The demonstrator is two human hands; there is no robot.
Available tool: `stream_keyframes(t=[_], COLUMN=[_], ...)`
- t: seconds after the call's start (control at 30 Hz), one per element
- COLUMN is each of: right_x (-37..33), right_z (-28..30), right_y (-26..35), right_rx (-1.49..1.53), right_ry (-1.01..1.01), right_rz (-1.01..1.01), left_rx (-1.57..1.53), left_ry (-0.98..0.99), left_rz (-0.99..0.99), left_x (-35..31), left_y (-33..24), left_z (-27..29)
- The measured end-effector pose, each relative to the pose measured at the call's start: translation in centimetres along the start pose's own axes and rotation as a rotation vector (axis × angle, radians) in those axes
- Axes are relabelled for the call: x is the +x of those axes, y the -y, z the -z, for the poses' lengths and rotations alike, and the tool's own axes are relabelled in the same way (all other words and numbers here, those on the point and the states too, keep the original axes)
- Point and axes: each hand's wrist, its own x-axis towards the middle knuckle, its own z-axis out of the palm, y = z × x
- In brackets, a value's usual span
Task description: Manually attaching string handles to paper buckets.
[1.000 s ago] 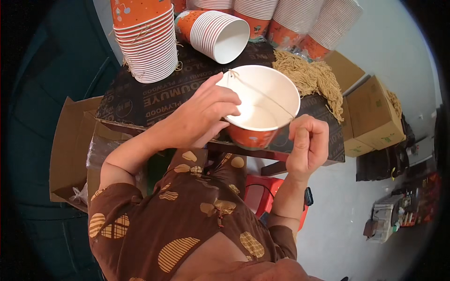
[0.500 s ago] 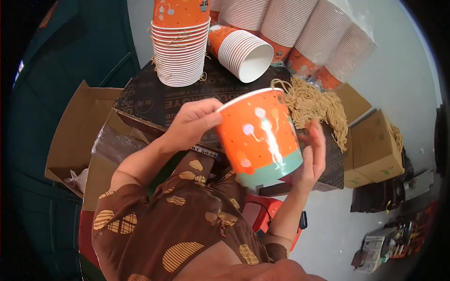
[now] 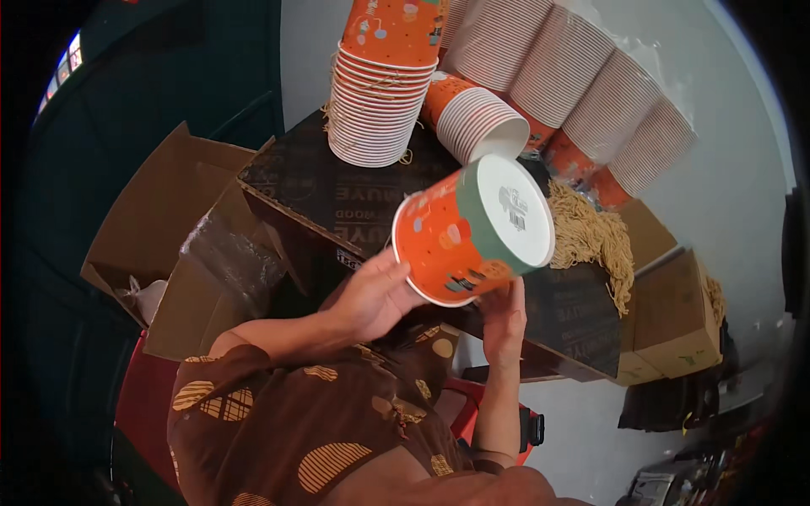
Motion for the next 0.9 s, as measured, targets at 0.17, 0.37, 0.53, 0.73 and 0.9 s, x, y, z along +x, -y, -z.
stream_keyframes(t=[0.17,0.37,0.53,0.73,0.9], right_x=[-0.4,0.1,0.4,0.6,1.1], right_z=[-0.6,0.7,0.1,0.3,-0.3], right_y=[-0.5,-0.6,-0.6,-0.9,-0.7], right_rx=[0.171,0.382,0.364,0.297,0.190], right_ry=[-0.279,-0.301,-0.374,-0.384,-0.420], right_rz=[-0.035,-0.124,-0.175,-0.187,-0.210], left_rx=[0.038,0.319,1.435,1.701,1.830], left_ry=[0.030,0.003,0.108,0.257,0.409], left_rz=[0.127,0.360,0.318,-0.471,-0.418], left_x=[-1.5,-1.9,-1.8,1.3,4.5], left_y=[2.5,1.5,-5.1,-8.7,-9.1], left_z=[2.2,3.6,2.5,0.1,-3.7])
